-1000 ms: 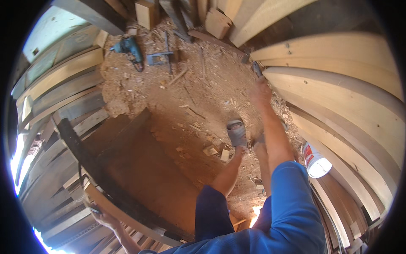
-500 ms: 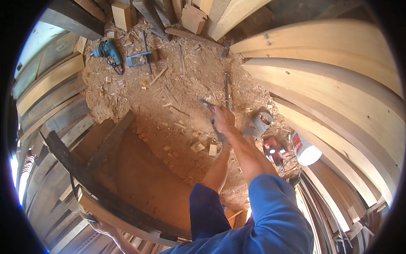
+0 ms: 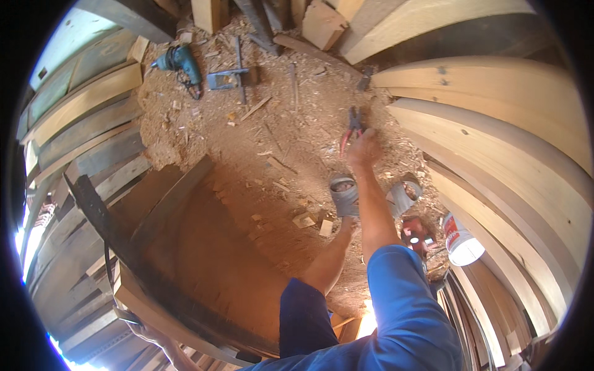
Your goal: The person carves a recessed groove into a wooden door panel using a chisel and a mallet, striking the chisel with the mallet while moving along a pencil line.
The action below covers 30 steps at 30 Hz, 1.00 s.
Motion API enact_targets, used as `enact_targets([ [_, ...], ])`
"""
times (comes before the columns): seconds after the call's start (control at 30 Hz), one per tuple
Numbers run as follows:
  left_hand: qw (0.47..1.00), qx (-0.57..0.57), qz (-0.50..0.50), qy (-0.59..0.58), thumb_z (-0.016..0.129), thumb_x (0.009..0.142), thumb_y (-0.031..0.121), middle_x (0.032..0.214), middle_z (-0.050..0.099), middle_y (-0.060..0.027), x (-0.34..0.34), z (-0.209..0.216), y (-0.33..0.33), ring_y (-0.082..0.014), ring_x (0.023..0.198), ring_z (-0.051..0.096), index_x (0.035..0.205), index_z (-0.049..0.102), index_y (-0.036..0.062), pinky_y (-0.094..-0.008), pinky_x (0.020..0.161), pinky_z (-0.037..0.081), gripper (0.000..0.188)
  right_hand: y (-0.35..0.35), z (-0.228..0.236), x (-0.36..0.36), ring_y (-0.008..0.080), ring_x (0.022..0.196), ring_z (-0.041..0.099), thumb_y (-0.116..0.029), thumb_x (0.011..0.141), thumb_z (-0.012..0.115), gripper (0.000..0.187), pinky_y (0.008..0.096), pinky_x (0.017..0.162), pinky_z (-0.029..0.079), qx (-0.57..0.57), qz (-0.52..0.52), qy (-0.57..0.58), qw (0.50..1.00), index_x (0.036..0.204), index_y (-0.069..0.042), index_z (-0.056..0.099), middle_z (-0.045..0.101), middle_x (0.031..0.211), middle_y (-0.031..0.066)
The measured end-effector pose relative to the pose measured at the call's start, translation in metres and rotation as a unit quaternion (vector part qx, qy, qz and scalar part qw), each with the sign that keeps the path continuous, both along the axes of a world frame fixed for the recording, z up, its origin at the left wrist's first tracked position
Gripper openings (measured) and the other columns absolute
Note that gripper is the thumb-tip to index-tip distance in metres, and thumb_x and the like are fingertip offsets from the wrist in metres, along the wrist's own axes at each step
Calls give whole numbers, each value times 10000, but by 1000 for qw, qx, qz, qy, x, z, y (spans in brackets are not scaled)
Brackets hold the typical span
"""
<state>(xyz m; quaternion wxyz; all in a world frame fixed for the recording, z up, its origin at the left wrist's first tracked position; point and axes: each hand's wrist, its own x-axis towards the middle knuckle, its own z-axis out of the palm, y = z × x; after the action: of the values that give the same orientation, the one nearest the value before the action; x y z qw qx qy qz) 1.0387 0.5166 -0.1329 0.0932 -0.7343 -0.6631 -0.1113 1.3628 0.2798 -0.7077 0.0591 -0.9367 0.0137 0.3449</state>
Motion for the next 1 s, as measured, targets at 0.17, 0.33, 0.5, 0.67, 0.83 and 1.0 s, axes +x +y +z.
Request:
enact_targets([
  [0.17,1000,7,23,13,538,1014,241,817,613,-110,-2,3,-1,-209,743,586,1025,599,5,-373,672,473,244,-19,2,-2,428,956,667,-270,702,769,524,505,830,510,91,-36,31,995,1118,-32,556,680,1005,231],
  [0.33,998,16,53,20,533,1012,268,754,605,-109,16,6,-8,-214,708,600,947,580,15,-382,648,478,266,4,99,36,439,927,649,-158,722,735,608,528,812,498,76,166,89,979,1291,-75,536,681,941,215],
  [0.5,998,18,40,46,525,998,346,836,666,-184,22,1,-5,-306,762,651,959,586,5,-445,690,495,348,27,141,81,413,1157,544,-170,816,719,613,502,958,445,208,218,50,952,1367,-59,473,594,1228,226],
  [0.67,996,4,60,70,555,1001,344,841,694,-189,6,7,-4,-332,742,666,1109,626,-21,-437,695,507,387,-64,148,69,418,1327,416,-204,841,700,664,488,1115,350,157,192,-14,969,1435,-72,436,451,1422,244],
  [0.83,996,-17,71,44,536,983,325,857,702,-226,-2,8,-3,-399,785,674,1040,644,-5,-488,706,487,352,-202,135,37,475,1308,436,-245,846,708,724,525,1116,360,-106,73,110,986,1468,-61,388,459,1444,236],
  [1.0,992,57,44,104,589,969,346,912,709,-211,-10,0,-6,-374,828,678,1086,657,0,-461,740,507,372,-250,96,36,401,1325,461,-296,850,704,744,553,1075,374,-127,36,119,984,1465,-31,379,447,1464,250],
])
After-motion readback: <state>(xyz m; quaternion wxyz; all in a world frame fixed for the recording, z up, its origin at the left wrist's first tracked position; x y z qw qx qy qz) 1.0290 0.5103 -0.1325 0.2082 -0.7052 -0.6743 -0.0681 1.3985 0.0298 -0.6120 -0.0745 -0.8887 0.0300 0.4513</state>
